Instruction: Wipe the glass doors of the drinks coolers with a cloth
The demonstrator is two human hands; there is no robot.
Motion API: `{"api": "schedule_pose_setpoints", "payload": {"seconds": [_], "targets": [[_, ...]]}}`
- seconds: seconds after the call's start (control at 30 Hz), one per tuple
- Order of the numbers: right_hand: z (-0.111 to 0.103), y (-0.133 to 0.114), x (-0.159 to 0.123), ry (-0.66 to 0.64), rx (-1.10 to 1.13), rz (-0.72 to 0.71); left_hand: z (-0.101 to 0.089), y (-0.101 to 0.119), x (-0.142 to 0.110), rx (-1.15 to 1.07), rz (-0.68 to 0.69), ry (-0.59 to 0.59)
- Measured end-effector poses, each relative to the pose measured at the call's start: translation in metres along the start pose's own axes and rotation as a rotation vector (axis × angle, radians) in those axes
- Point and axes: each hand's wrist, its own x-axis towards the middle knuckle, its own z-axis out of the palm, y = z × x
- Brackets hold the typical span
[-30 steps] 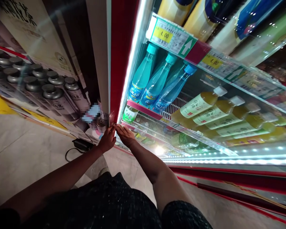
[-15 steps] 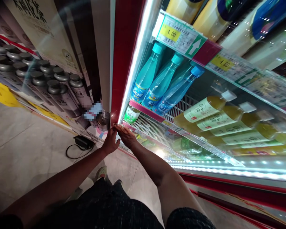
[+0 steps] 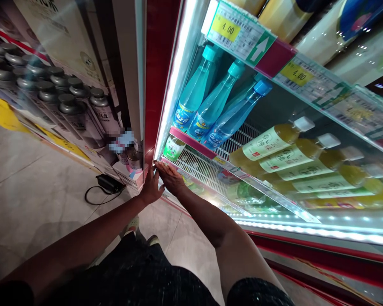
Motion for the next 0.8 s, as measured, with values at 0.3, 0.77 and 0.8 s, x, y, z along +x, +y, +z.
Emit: {"api": "schedule_pose_setpoints", "payload": {"seconds": [0.3,0.77,0.8], "targets": [[0.003,0.000,-0.019,-0.030,-0.007,-0.006,0.016,0.015,-0.006,0.031,-0.182,-0.129],[-0.026,0.016,-0.044,-0.051,-0.006,-0.027,0.002,-0.002,0.024,-0.191,-0.139,0.254],[-0.027,0.017,-0.045,-0.051,-0.002,-0.029,0.000,-0.003,0.031,-0.231,-0.179,0.277]]}}
